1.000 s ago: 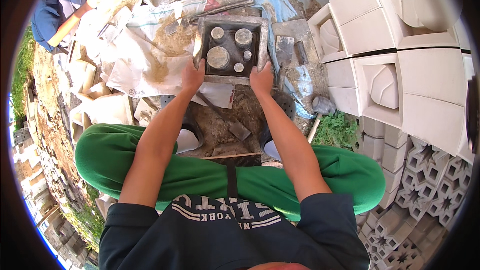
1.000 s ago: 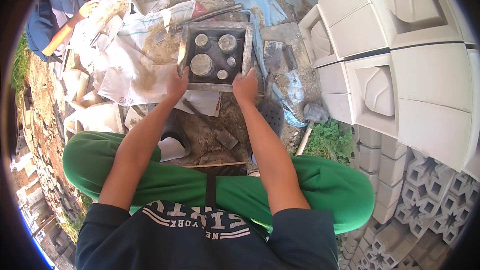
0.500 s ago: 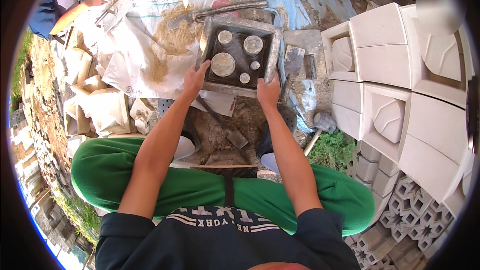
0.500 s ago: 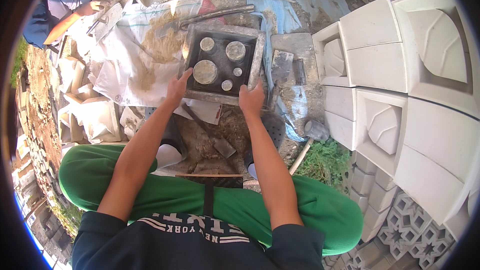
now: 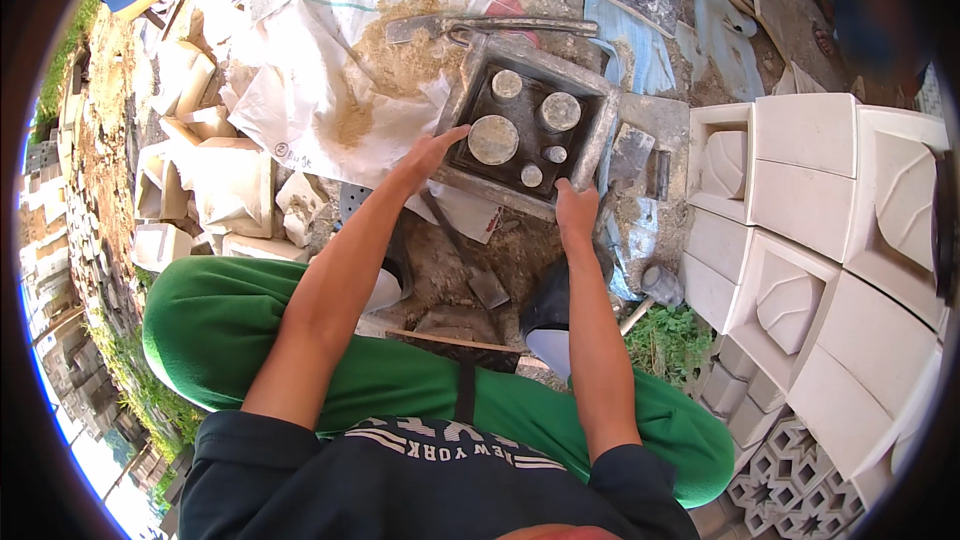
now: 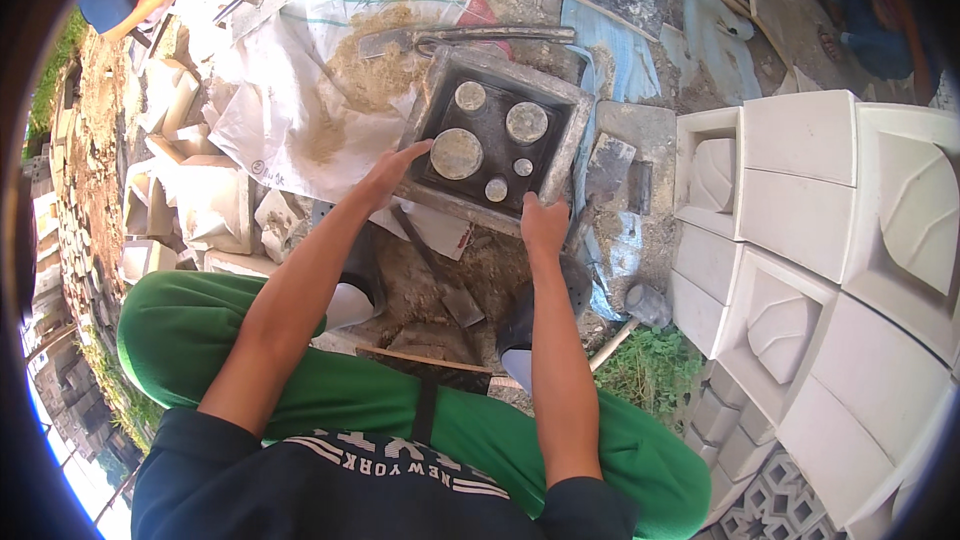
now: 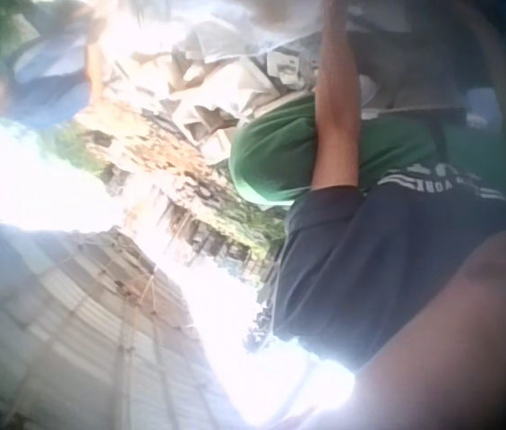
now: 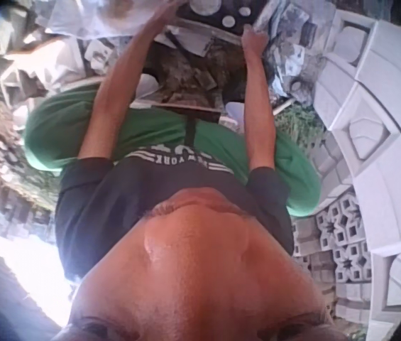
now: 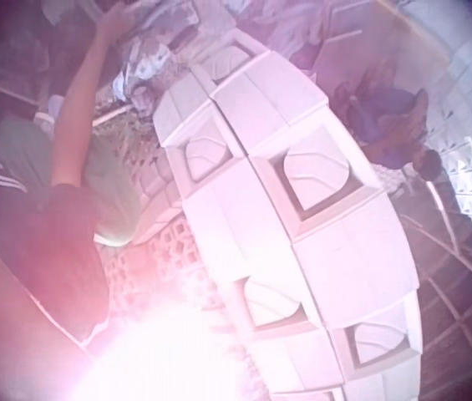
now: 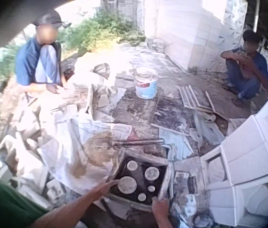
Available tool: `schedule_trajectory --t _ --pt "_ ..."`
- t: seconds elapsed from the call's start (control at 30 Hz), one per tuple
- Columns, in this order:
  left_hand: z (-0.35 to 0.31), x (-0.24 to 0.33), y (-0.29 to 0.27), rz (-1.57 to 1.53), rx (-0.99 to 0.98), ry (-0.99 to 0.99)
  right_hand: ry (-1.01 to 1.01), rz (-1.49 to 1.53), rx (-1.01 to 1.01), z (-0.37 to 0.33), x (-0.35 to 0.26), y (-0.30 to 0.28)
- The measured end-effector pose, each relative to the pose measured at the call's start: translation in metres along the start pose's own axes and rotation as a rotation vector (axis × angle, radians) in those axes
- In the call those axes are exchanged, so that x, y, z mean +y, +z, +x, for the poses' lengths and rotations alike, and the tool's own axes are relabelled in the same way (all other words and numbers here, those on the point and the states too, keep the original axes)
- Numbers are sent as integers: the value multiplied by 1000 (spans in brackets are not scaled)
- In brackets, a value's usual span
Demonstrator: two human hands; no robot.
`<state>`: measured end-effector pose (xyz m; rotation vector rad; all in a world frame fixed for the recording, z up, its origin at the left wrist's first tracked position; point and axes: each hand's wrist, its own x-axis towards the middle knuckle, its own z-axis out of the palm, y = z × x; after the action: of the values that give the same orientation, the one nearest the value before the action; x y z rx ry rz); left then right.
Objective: The person cleans and separates stone pieces from debris by hand and using a small hand tool, then places them into a tray.
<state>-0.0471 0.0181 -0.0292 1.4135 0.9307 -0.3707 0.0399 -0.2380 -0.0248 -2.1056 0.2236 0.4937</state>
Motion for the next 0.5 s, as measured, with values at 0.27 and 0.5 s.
schedule_trajectory --t 0.27,0.5 --pt "-9 32 0 -555 -244 4 24 200 -126 14 2 -10" --pt "3 25 -3 -632 -330 -18 110 476 -285 19 3 -12"
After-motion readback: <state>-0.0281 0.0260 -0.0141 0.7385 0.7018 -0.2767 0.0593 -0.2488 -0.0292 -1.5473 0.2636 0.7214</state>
